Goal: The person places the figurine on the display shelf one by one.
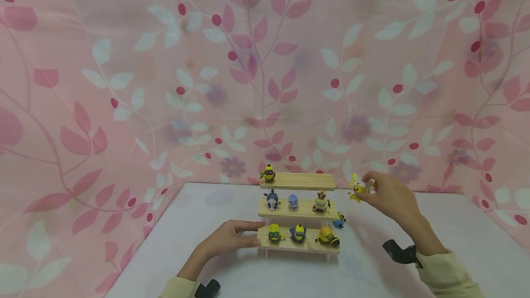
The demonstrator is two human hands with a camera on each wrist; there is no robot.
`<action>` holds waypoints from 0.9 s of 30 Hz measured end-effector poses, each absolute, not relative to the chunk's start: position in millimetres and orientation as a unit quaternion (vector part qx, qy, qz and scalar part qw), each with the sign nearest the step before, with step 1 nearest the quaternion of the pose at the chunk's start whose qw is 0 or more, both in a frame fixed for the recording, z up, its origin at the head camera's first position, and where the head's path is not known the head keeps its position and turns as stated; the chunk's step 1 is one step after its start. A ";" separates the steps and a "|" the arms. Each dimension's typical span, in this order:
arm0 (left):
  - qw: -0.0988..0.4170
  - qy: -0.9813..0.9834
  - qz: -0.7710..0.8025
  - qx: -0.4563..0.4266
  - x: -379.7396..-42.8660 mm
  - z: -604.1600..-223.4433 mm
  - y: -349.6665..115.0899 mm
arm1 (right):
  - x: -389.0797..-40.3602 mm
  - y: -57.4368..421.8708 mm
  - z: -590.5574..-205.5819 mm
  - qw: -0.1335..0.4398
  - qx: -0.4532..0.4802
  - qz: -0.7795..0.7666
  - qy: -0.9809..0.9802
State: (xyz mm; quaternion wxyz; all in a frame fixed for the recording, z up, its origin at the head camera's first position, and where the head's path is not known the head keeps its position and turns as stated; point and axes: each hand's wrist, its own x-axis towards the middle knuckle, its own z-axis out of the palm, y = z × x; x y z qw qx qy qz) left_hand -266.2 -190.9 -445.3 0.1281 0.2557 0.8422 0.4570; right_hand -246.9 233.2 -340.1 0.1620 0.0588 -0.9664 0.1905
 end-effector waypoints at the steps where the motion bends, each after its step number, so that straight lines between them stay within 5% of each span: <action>1: 0.128 0.843 0.456 0.255 -266.0 -445.0 -190.9 | -246.5 231.9 -338.1 0.163 0.057 0.194 -0.966; 27: 0.127 0.852 0.442 0.252 -264.9 -441.6 -189.7 | -248.4 193.7 -299.3 0.248 0.100 0.195 -0.943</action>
